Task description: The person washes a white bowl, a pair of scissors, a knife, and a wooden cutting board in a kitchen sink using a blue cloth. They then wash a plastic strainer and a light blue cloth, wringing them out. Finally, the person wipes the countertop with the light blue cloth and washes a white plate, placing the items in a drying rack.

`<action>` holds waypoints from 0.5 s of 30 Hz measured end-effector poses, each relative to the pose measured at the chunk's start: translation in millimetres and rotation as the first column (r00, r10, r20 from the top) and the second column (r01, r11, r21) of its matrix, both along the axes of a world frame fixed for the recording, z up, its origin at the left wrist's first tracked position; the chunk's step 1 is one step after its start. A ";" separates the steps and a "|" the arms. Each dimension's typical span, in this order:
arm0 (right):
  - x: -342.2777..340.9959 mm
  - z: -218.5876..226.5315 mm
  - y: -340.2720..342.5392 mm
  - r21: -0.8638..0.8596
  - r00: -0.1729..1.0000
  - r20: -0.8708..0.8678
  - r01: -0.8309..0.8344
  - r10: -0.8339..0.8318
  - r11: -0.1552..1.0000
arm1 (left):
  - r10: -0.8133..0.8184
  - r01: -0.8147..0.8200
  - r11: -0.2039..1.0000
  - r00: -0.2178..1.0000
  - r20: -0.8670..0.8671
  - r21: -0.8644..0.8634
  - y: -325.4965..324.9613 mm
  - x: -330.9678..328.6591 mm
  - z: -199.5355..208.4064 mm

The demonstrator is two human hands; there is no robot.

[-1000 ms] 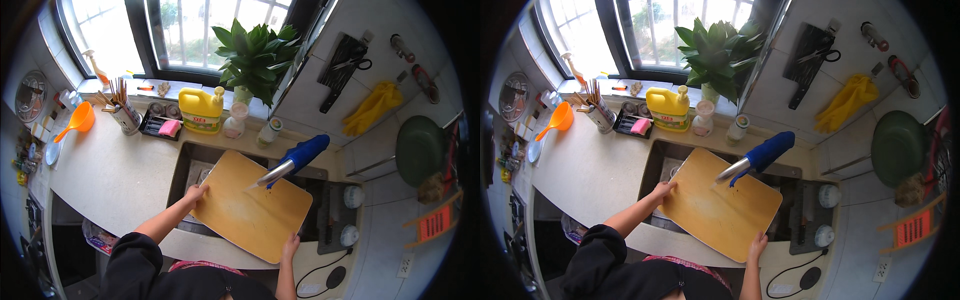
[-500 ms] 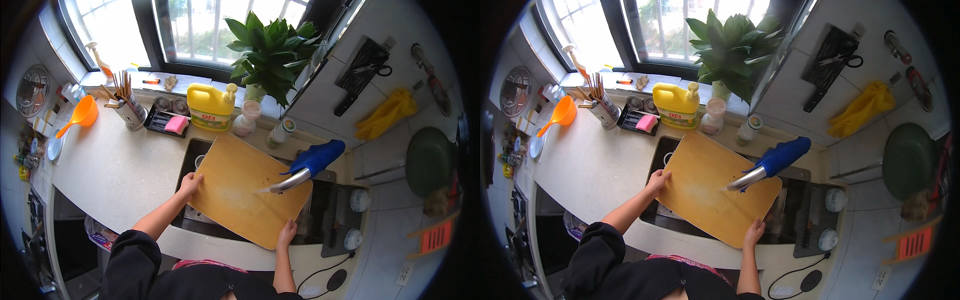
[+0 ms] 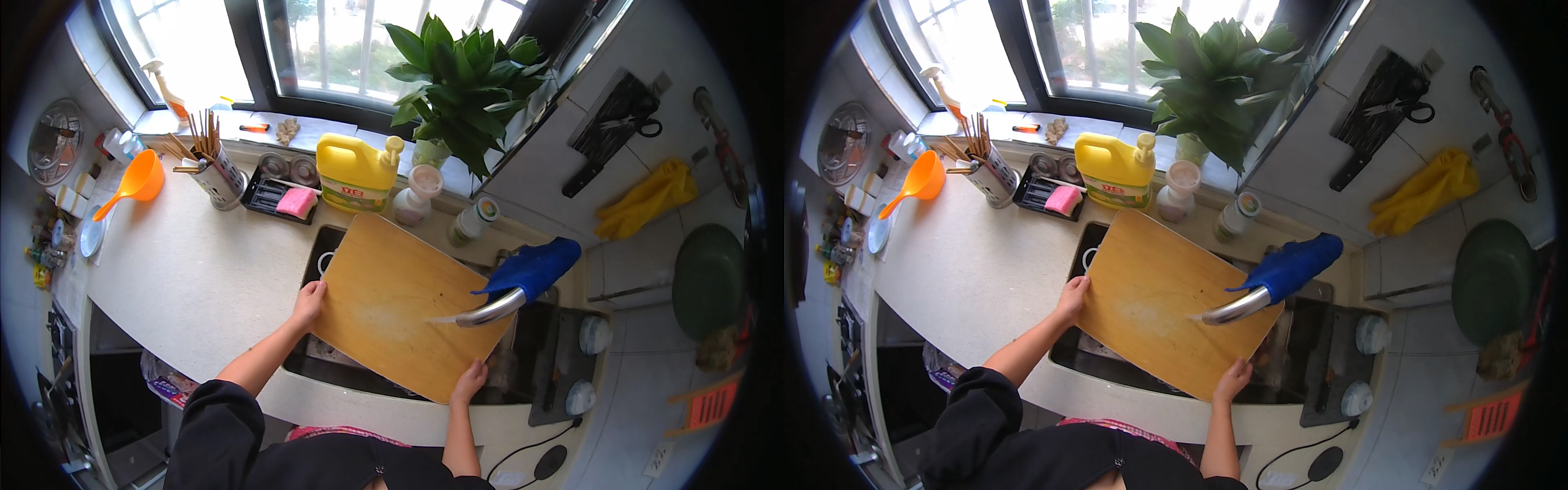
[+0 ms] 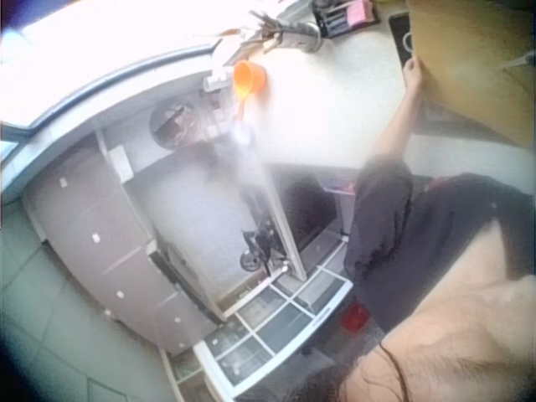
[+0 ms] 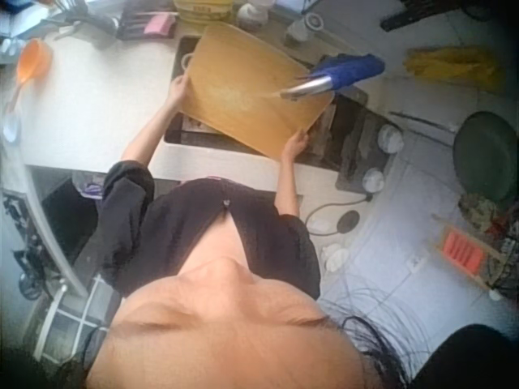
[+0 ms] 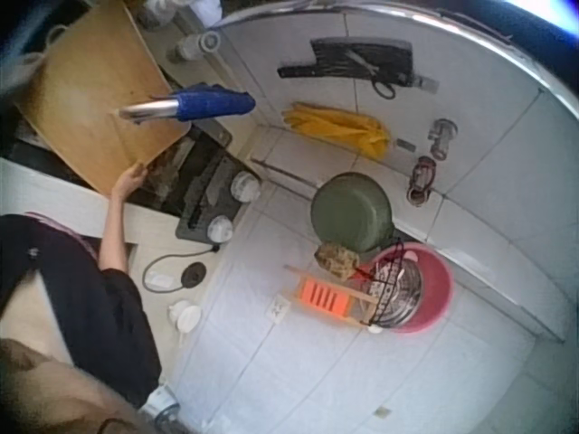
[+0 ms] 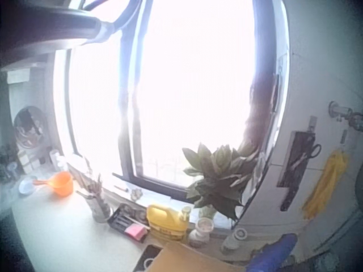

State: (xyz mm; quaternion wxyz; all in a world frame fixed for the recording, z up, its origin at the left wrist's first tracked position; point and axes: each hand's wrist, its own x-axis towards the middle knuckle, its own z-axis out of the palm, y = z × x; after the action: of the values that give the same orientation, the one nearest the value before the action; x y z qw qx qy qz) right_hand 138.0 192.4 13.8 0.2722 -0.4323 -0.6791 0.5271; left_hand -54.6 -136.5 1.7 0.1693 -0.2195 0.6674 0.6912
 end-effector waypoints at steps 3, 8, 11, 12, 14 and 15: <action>-8.5 8.6 -2.6 -0.004 1.000 -0.005 -0.001 0.001 1.000 | -0.008 0.008 1.000 1.000 -0.020 0.025 -4.7 0.3 1.0; -18.5 8.8 -0.6 -0.040 0.999 -0.038 0.010 -0.012 0.999 | -0.016 0.016 1.000 0.997 -0.069 0.004 -5.6 -2.3 12.6; -25.5 22.9 -7.8 -0.073 0.999 -0.011 0.046 -0.047 0.996 | -0.034 0.034 0.999 0.993 -0.117 -0.005 -9.3 -5.1 18.0; -27.4 20.0 -8.8 -0.099 0.997 -0.034 0.060 -0.064 0.993 | -0.044 0.045 0.999 0.990 -0.135 0.000 -11.1 -6.6 20.3; -32.7 14.2 -11.2 -0.156 0.991 -0.086 0.089 -0.103 0.984 | -0.040 0.034 0.999 0.987 -0.156 -0.041 -14.3 -11.3 28.4; -33.7 12.4 -12.3 -0.141 0.994 -0.081 0.066 -0.078 0.988 | -0.038 0.028 0.998 0.985 -0.166 -0.062 -16.2 -12.1 32.8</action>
State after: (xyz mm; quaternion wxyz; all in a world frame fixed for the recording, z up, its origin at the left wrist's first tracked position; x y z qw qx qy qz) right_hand 104.3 180.1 26.1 0.2893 -0.4513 -0.6125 0.5810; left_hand -66.7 -152.7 34.5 0.1175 -0.1546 0.7030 0.6842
